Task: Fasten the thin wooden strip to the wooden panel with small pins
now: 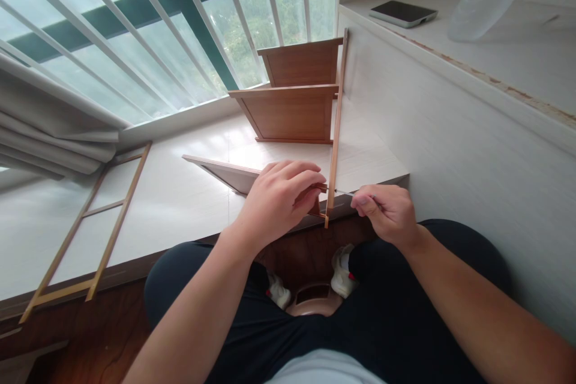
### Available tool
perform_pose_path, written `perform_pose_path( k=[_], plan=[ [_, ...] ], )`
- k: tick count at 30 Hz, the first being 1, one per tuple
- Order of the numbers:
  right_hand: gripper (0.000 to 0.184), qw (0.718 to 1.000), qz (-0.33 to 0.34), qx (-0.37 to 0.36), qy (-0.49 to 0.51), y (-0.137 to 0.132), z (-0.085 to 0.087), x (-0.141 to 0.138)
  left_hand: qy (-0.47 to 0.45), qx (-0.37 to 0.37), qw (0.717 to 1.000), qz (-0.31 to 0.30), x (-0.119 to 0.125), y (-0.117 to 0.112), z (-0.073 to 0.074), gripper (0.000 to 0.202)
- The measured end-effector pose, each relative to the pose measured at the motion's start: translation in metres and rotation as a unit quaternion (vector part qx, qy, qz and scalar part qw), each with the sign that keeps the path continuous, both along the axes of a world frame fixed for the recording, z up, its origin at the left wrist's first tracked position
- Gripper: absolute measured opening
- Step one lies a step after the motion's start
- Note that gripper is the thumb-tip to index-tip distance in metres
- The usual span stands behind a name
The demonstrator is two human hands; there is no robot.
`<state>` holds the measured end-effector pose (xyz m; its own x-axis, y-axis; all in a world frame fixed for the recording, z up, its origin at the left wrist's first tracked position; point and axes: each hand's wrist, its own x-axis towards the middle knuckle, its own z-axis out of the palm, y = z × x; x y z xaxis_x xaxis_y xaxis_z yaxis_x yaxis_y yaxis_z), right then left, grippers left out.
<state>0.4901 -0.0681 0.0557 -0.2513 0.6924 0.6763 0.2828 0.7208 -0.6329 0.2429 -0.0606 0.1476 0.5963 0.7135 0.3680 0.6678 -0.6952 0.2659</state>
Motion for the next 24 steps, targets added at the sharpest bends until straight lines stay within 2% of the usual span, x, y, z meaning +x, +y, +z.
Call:
perform_pose_path(
  k=[6,10,12,14,17,20,24],
  plan=[
    [0.037,0.998,0.026,-0.060,0.026,-0.003,0.001,0.000,-0.038,0.008,0.999,0.013,0.001,0.002,-0.009,0.009],
    [0.050,0.982,0.044,-0.169,0.070,-0.007,0.004,-0.003,-0.045,0.004,0.999,0.021,0.003,0.002,-0.011,0.008],
    [0.055,0.958,0.060,-0.257,0.114,-0.007,0.005,-0.004,-0.047,0.004,0.999,0.023,0.003,0.002,-0.012,0.007],
    [0.058,0.921,0.086,-0.344,0.162,-0.006,0.006,-0.005,-0.049,0.005,0.998,0.025,0.003,0.002,-0.012,0.006],
    [0.060,0.869,0.134,-0.432,0.200,-0.004,0.009,-0.005,-0.048,0.002,0.999,0.025,0.004,0.002,-0.011,0.006],
    [0.062,0.850,0.161,-0.460,0.202,-0.002,0.010,-0.004,-0.046,-0.001,0.999,0.026,0.004,0.002,-0.010,0.006],
    [0.063,0.861,0.156,-0.446,0.187,-0.003,0.009,-0.002,-0.044,-0.003,0.999,0.028,0.005,0.002,-0.010,0.006]
  ],
)
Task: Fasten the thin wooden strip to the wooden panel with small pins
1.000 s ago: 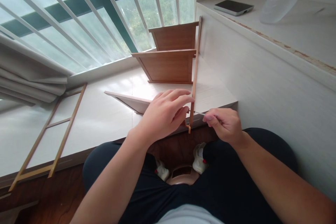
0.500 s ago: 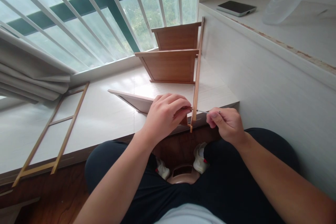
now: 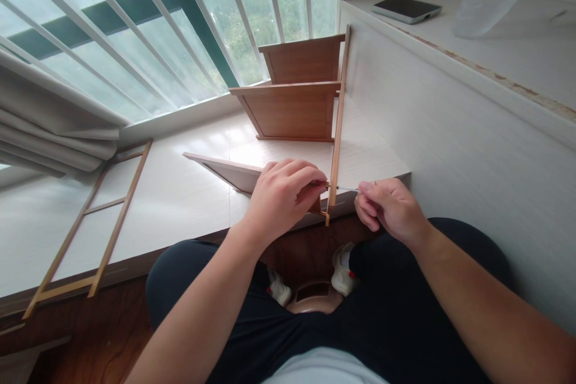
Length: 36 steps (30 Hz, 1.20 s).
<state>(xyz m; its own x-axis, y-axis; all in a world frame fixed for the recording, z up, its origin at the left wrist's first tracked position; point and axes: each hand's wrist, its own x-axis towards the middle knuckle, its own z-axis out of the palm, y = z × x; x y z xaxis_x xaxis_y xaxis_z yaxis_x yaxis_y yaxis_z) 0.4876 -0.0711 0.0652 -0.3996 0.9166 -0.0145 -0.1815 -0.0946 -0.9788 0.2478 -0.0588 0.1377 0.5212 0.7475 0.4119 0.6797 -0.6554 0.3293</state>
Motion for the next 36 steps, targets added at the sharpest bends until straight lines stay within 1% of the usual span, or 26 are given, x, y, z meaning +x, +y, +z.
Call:
perform_pose_path(
  k=[3,5,7,9,12,15,18,25,30,36],
  plan=[
    [0.063,0.999,-0.010,0.045,-0.028,-0.001,0.001,0.002,0.003,-0.007,1.000,0.003,0.000,0.000,0.000,0.007],
    [0.064,0.994,-0.022,0.092,-0.062,-0.001,0.003,0.005,0.006,-0.011,1.000,0.005,0.001,-0.001,0.000,0.008],
    [0.063,0.982,-0.028,0.150,-0.110,0.001,0.004,0.008,0.008,-0.012,1.000,0.008,0.001,-0.001,0.001,0.007],
    [0.061,0.963,-0.033,0.218,-0.156,0.002,0.003,0.011,0.008,-0.014,1.000,0.007,0.001,-0.001,0.001,0.007],
    [0.055,0.924,-0.053,0.320,-0.200,0.004,0.002,0.014,0.003,-0.017,1.000,0.004,0.001,-0.001,0.003,0.008],
    [0.050,0.892,-0.070,0.386,-0.224,0.005,0.002,0.014,-0.002,-0.022,1.000,0.003,0.001,-0.001,0.004,0.010],
    [0.046,0.874,-0.077,0.415,-0.239,0.006,0.003,0.013,-0.007,-0.025,1.000,0.000,0.002,-0.001,0.004,0.013],
    [0.039,0.852,-0.090,0.446,-0.259,0.009,-0.001,0.013,-0.039,-0.006,0.999,-0.017,0.004,0.000,0.000,0.010],
    [0.028,0.819,-0.112,0.490,-0.278,0.011,-0.004,0.014,-0.051,0.003,0.999,-0.021,0.004,0.001,-0.001,0.008],
    [0.025,0.791,-0.126,0.519,-0.298,0.012,-0.004,0.015,-0.044,0.002,0.999,-0.019,0.003,0.001,-0.001,0.010]
  ],
)
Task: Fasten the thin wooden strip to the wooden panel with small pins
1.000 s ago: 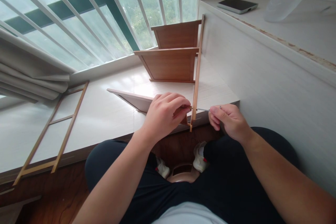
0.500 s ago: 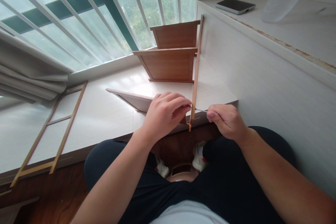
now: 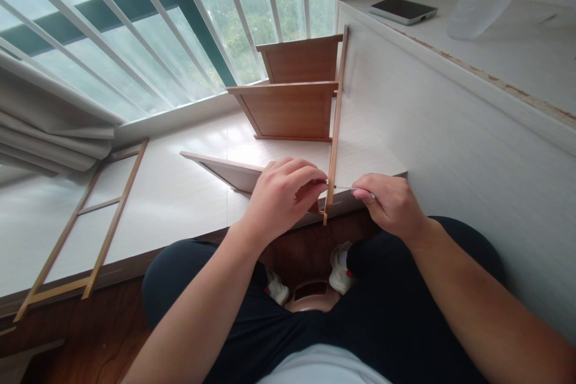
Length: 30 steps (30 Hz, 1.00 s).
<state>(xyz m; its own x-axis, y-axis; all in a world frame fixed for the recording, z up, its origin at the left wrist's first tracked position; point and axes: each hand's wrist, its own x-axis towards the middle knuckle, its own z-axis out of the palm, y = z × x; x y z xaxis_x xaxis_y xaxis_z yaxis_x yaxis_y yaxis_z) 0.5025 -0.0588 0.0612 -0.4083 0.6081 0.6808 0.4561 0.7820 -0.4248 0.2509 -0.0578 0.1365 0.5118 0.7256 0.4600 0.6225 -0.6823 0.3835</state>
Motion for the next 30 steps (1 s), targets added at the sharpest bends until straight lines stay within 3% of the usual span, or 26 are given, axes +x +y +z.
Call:
perform_pose_path(
  k=[12,17,24,30],
  plan=[
    [0.026,1.000,0.001,-0.002,0.010,-0.004,-0.004,-0.004,-0.009,-0.011,1.000,-0.005,-0.001,0.000,-0.001,0.019],
    [0.029,0.998,0.025,-0.042,0.047,-0.004,-0.004,-0.006,-0.011,-0.020,1.000,-0.005,-0.001,-0.001,0.001,0.018],
    [0.049,0.973,0.036,-0.193,0.121,-0.010,0.003,-0.012,-0.005,-0.027,1.000,-0.005,0.000,-0.001,0.004,0.019],
    [0.058,0.897,0.059,-0.376,0.225,-0.014,0.004,-0.017,-0.006,-0.030,0.999,-0.007,-0.001,-0.001,0.004,0.019]
  ],
)
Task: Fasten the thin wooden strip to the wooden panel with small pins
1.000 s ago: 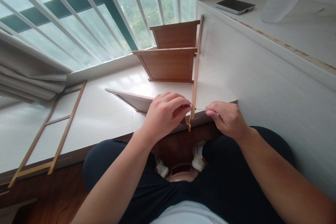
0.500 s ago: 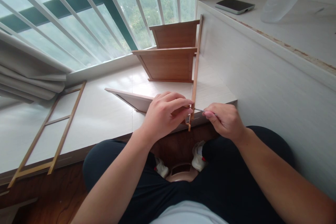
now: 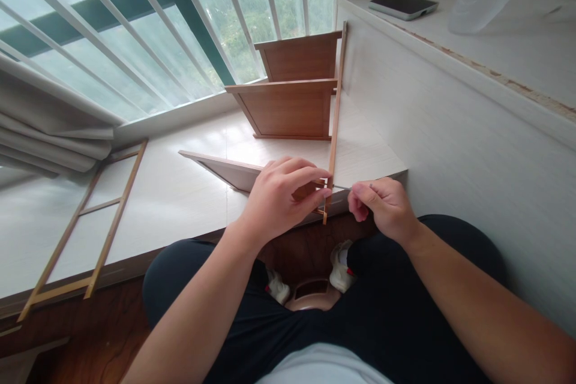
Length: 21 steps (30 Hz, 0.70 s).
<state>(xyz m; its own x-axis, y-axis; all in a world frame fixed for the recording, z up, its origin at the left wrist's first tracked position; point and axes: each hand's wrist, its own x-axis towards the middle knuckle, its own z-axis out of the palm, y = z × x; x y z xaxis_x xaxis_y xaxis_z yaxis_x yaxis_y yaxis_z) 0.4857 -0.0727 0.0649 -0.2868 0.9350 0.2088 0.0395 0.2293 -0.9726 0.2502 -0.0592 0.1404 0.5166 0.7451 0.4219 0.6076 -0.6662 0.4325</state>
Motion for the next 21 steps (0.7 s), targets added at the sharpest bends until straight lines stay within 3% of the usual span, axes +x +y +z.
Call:
perform_pose_path(
  k=[4,12,21],
  plan=[
    [0.060,0.995,0.024,-0.085,0.055,0.000,0.000,-0.001,0.001,-0.001,1.000,-0.001,0.000,0.000,0.000,0.020],
    [0.065,0.974,0.072,-0.185,0.111,0.002,0.010,-0.003,0.006,0.004,1.000,0.002,0.001,-0.001,0.001,0.020],
    [0.066,0.980,0.052,-0.173,0.078,-0.003,0.008,0.003,-0.001,-0.002,1.000,0.003,0.000,0.000,0.000,0.020]
  ],
)
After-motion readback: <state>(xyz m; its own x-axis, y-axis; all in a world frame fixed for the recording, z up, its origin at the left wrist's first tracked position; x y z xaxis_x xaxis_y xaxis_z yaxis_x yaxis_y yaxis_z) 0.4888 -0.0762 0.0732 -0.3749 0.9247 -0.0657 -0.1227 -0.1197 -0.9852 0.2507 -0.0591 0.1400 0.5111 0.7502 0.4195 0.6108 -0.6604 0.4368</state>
